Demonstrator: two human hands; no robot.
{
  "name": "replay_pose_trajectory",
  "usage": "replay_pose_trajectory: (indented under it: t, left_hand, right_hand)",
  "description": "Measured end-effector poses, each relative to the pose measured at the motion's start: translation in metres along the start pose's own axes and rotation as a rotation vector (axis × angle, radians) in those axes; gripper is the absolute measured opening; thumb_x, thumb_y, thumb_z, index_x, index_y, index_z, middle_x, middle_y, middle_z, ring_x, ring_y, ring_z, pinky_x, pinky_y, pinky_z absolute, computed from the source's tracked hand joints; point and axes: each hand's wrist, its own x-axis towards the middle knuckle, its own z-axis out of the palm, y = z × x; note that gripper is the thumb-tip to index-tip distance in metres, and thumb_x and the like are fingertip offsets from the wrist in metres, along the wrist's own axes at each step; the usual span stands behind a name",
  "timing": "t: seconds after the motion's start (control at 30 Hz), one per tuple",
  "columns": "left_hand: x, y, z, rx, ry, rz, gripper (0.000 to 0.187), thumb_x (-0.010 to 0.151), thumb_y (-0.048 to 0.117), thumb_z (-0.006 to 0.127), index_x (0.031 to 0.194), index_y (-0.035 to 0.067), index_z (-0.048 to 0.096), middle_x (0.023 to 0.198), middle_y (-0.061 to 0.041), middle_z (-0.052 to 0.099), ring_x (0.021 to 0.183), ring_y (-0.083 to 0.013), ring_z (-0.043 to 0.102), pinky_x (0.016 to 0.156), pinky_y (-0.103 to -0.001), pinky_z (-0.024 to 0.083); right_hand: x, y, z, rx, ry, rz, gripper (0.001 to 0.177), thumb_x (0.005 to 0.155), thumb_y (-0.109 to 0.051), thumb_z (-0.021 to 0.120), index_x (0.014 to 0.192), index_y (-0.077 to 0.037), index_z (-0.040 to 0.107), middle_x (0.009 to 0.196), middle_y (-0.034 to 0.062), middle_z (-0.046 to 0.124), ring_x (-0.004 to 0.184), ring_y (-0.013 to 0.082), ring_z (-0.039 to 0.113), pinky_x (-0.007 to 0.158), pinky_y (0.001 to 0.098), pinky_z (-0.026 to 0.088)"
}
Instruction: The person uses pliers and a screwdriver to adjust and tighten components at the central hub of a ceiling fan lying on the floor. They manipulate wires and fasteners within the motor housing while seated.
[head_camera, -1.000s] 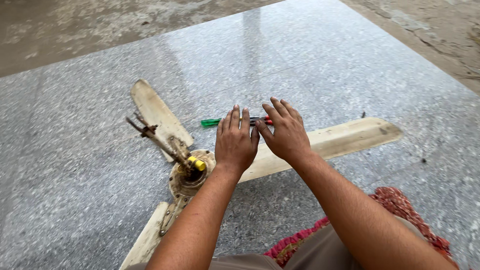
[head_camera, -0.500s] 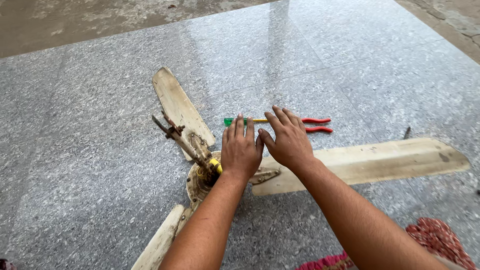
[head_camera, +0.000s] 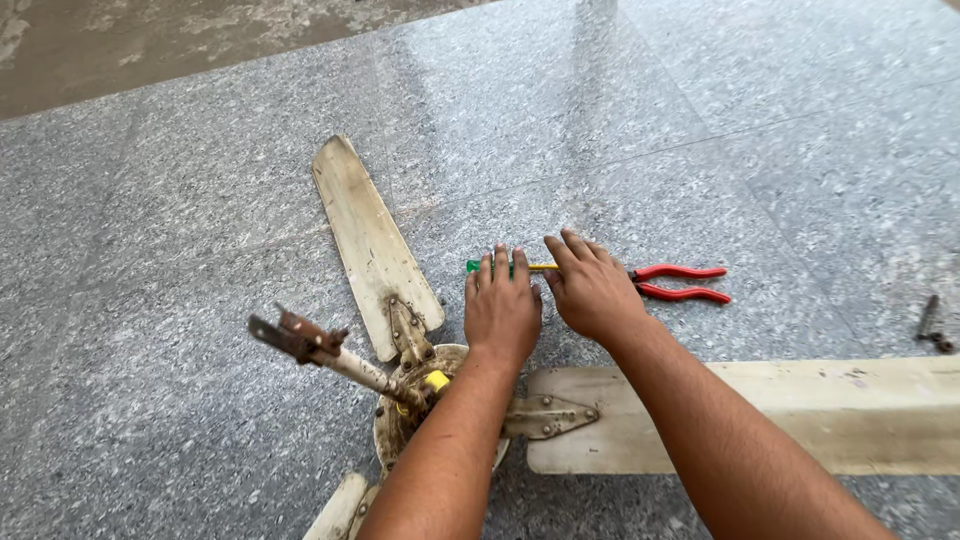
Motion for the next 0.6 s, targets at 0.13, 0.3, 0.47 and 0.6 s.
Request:
replay_pose_trajectory:
  t: [0.13, 0.3, 0.47, 0.6]
  left_hand:
    - [0.02, -0.009, 0.015, 0.134, -0.102, -0.025, 0.061, 0.095, 0.013, 0.062, 0.152, 0.008, 0.041, 0.159, -0.018, 0.04, 0.148, -0.0353, 0.035, 0.12, -0.051, 0.029]
    - [0.032, -0.009, 0.021, 0.181, -0.198, -0.02, 0.057, 0.091, 0.012, 0.069, 0.145, 0.009, 0.049, 0.149, -0.018, 0.048, 0.144, -0.035, 0.039, 0.121, -0.053, 0.026]
    - [0.027, -0.006, 0.013, 0.235, -0.264, -0.009, 0.033, 0.094, 0.011, 0.073, 0.125, 0.008, 0.066, 0.132, -0.016, 0.063, 0.127, -0.0312, 0.059, 0.124, -0.052, 0.03]
    - [0.016, -0.001, 0.003, 0.18, -0.204, -0.008, 0.027, 0.089, 0.01, 0.075, 0.116, 0.008, 0.068, 0.122, -0.015, 0.065, 0.117, -0.03, 0.063, 0.116, -0.051, 0.037]
  right_hand:
    - [0.021, 0.007, 0.02, 0.035, -0.091, -0.007, 0.054, 0.103, -0.029, 0.051, 0.154, -0.015, 0.041, 0.163, 0.0135, 0.036, 0.146, 0.0374, 0.038, 0.117, 0.0496, 0.035]
    - [0.027, -0.005, 0.029, -0.045, -0.276, 0.091, 0.051, 0.105, -0.024, 0.047, 0.155, -0.02, 0.039, 0.165, 0.0041, 0.035, 0.146, 0.0304, 0.039, 0.114, 0.0523, 0.039]
    - [0.014, -0.014, 0.026, -0.164, -0.31, 0.038, 0.053, 0.097, -0.014, 0.056, 0.148, -0.023, 0.049, 0.156, -0.0001, 0.047, 0.147, 0.0268, 0.038, 0.114, 0.0542, 0.037]
    - [0.006, -0.012, 0.025, -0.129, -0.203, -0.06, 0.049, 0.092, -0.011, 0.062, 0.14, -0.019, 0.059, 0.146, 0.0028, 0.057, 0.139, 0.029, 0.046, 0.107, 0.0493, 0.044]
